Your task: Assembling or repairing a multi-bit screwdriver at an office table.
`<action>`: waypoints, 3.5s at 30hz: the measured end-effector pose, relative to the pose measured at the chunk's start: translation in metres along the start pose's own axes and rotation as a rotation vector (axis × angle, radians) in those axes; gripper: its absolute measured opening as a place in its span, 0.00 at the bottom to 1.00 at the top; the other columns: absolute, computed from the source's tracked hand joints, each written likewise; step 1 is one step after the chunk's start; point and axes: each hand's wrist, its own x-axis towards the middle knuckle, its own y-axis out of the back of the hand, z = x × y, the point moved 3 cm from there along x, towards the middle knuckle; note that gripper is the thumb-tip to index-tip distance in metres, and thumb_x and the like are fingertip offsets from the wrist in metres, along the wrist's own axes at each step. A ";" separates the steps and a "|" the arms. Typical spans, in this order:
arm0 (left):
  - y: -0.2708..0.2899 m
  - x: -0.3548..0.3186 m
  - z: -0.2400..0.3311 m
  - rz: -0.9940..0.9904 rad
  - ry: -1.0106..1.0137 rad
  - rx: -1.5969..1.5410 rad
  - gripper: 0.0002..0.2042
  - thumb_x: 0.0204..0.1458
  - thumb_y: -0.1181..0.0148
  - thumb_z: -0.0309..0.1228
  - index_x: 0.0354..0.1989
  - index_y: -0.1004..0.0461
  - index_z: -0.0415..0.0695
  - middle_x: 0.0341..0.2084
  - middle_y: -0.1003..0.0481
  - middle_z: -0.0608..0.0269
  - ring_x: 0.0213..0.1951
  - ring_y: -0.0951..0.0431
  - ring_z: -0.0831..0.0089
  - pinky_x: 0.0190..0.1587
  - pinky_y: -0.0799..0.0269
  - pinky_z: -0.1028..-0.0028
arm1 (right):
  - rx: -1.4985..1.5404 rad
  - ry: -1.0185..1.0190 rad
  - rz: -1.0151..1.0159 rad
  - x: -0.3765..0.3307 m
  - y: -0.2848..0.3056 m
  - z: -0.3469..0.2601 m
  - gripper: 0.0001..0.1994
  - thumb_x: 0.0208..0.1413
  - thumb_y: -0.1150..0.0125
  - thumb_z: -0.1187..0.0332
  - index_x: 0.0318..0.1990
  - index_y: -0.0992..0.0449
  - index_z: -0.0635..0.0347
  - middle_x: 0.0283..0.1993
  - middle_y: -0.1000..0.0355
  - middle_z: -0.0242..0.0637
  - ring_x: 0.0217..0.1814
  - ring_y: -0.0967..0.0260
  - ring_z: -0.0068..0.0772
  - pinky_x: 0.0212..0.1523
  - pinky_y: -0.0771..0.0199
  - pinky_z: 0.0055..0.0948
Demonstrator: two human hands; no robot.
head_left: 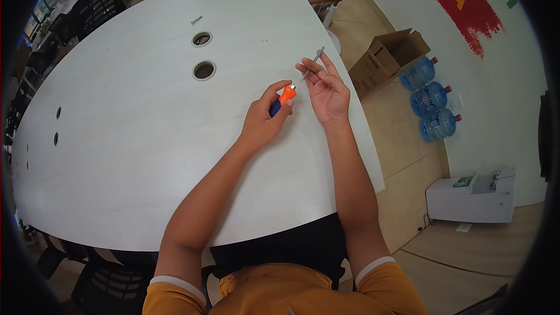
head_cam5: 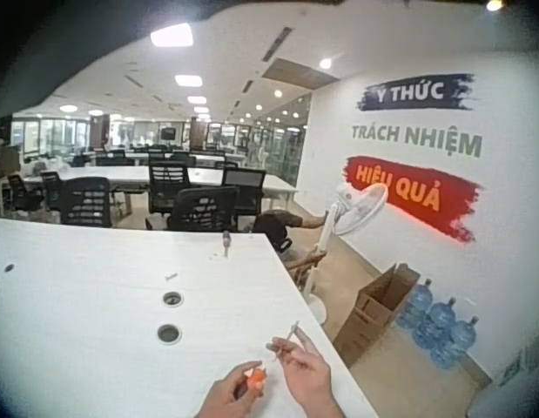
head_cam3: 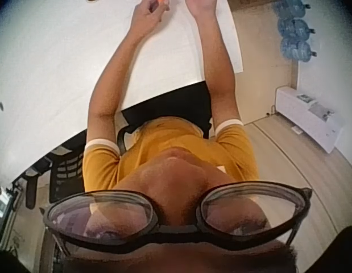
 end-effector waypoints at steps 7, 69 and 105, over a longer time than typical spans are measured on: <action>-0.001 0.000 0.001 -0.003 0.016 0.001 0.22 0.69 0.44 0.36 0.70 0.32 0.50 0.31 0.23 0.67 0.25 0.30 0.84 0.28 0.31 0.78 | -0.017 0.015 -0.026 0.003 0.014 0.001 0.33 0.61 0.43 0.75 0.73 0.44 0.72 0.49 0.21 0.52 0.56 0.21 0.41 0.74 0.39 0.37; 0.012 0.004 -0.007 0.234 0.115 -0.334 0.20 0.71 0.45 0.41 0.68 0.34 0.52 0.32 0.24 0.68 0.20 0.30 0.84 0.20 0.39 0.80 | -1.638 0.266 -0.207 -0.010 -0.003 0.029 0.03 0.58 0.33 0.74 0.34 0.21 0.62 0.39 0.27 0.39 0.46 0.28 0.45 0.47 0.25 0.42; 0.003 0.003 0.002 0.106 0.080 -0.141 0.21 0.71 0.45 0.37 0.71 0.31 0.53 0.29 0.24 0.68 0.21 0.33 0.86 0.24 0.35 0.81 | -0.263 -0.077 0.033 0.000 0.001 0.010 0.15 0.72 0.40 0.60 0.49 0.23 0.67 0.24 0.30 0.30 0.43 0.17 0.36 0.43 0.14 0.33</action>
